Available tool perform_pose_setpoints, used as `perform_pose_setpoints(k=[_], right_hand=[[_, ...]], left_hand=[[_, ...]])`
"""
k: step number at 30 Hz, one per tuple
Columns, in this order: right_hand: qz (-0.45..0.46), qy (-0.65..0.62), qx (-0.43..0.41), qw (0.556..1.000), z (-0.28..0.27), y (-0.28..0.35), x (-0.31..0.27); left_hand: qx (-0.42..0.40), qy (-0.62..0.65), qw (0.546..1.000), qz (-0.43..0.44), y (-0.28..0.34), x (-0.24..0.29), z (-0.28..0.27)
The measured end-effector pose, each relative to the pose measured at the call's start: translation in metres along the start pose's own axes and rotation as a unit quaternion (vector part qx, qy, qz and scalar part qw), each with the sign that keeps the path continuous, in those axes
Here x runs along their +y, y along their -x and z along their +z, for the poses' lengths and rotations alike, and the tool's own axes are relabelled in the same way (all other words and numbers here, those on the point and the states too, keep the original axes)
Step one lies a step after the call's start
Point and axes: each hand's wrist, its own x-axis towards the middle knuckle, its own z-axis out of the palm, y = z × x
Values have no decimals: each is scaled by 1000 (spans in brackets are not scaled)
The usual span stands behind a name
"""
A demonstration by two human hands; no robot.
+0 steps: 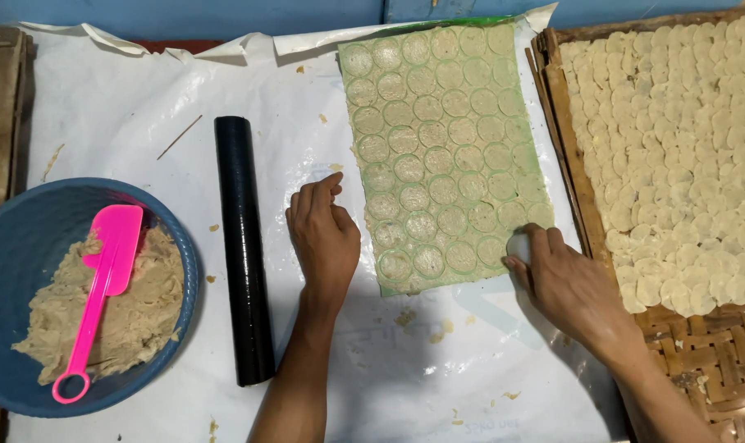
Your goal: Cutting small circles out of a sheet of dough and placing them on a drying tray.
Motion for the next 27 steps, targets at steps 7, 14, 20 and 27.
perform_pose_setpoints(k=[7,14,20,27], right_hand=[[-9,8,2,1000,3,-5,2],[15,-50,19,998,2,1,13],[104,-109,-7,989,-19,20,39],[48,-55,-34,997,-9,10,36]], left_hand=[[9,10,1000,7,-2,3,-1],[6,-3,1000,7,1,1,0],[7,0,1000,13,1,2,1],[10,3,1000,16,1,2,2]])
